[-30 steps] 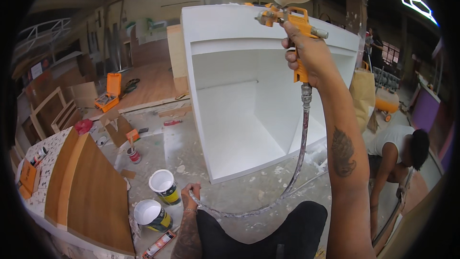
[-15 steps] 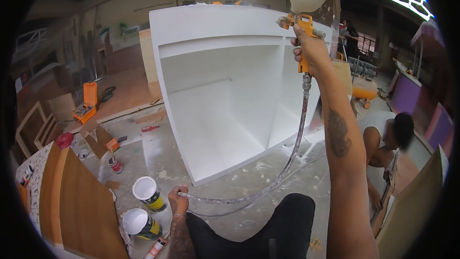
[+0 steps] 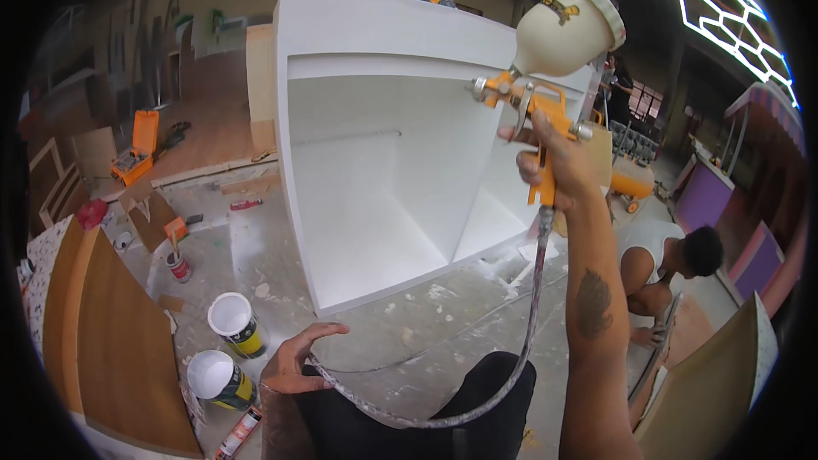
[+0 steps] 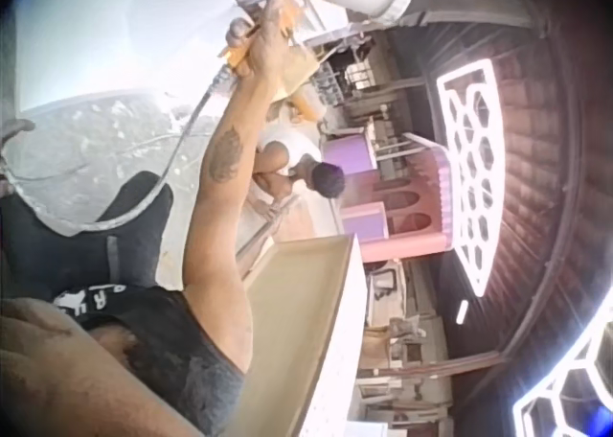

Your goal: The person adjusts a spray gun, applies white paint to the interior and edges of a wooden cabinet unit, and then places newspaper on the top surface.

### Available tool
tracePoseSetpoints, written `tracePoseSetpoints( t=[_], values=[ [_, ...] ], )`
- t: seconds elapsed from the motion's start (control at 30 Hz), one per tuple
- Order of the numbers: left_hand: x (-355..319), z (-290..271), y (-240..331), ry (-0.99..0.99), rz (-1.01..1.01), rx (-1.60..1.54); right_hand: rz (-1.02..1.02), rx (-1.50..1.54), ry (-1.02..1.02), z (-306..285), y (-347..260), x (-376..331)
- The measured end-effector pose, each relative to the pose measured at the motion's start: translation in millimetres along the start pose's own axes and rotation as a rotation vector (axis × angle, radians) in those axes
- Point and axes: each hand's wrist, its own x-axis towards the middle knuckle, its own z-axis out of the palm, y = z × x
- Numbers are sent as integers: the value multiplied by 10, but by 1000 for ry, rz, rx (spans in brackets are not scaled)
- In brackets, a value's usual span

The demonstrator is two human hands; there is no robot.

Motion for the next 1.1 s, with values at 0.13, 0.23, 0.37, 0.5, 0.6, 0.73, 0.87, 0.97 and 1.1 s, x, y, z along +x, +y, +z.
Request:
tracePoseSetpoints(
  t=[0.13, 0.23, 0.37, 0.5, 0.6, 0.73, 0.87, 0.97, 1.1],
  values=[
    [173, -131, 13, -231, 184, -189, 74, 54, -106, 106, 207, -237],
    [232, -243, 83, -159, 261, -510, 71, 99, -147, 405, 346, -382],
    [712, -310, 544, 237, 234, -173, 82, 210, -141, 685, 533, -499],
    [1338, -329, 851, 346, 260, -192, 77, 296, -162, 872, 798, -688],
    [1548, -285, 975, 321, 325, -323, 93, 298, -171, 1090, 943, -845],
    [1584, -165, 894, 230, 415, -526, 128, 258, -199, 1188, 1032, -1030],
    [1442, -49, 808, 281, 353, -605, 115, 210, -202, 1266, 1031, -1141],
    [1361, -42, 760, 349, 269, -635, 99, 159, -193, 1347, 1104, -1191],
    [1291, -54, 667, 351, 308, -661, 120, 135, -194, 1360, 1210, -1199]
  ],
)
